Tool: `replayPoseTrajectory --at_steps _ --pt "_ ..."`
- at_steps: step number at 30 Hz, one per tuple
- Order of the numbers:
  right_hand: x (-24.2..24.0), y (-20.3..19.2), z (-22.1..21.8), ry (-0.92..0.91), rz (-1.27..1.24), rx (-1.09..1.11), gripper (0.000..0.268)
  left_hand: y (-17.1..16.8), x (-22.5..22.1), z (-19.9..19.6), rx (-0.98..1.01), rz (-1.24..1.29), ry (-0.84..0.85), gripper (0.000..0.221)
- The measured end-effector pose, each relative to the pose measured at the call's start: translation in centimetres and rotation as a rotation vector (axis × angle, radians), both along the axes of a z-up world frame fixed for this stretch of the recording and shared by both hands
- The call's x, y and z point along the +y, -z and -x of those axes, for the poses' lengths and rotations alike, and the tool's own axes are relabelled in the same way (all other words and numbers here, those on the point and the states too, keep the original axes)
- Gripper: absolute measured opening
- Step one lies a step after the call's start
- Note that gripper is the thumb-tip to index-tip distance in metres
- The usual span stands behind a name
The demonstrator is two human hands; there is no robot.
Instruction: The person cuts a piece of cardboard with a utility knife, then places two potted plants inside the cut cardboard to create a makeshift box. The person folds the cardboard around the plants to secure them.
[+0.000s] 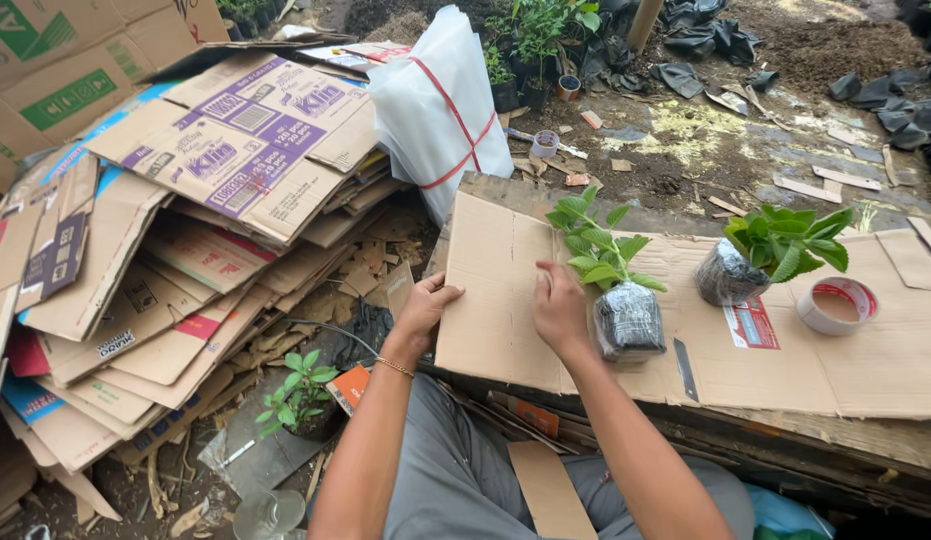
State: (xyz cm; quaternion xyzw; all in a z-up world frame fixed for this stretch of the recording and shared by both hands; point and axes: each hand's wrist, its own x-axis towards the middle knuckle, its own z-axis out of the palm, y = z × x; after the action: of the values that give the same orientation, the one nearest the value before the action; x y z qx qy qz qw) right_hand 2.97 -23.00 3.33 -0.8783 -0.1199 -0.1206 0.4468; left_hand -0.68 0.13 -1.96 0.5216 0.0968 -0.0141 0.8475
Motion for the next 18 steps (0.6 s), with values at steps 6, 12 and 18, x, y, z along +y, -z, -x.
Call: replayPoseTrajectory --at_steps 6,12,18 --pt "2.7 6.2 -5.1 -0.015 0.136 -0.106 0.040 6.1 -1.1 -0.3 -0.144 0.387 -0.090 0.071" --pt "4.0 8.8 -4.1 -0.003 0.401 -0.053 0.042 5.1 -2.1 0.9 -0.214 0.456 -0.119 0.085" --pt "3.8 7.1 -4.1 -0.003 0.417 -0.047 0.043 1.2 -4.8 -0.1 -0.299 0.433 -0.110 0.091"
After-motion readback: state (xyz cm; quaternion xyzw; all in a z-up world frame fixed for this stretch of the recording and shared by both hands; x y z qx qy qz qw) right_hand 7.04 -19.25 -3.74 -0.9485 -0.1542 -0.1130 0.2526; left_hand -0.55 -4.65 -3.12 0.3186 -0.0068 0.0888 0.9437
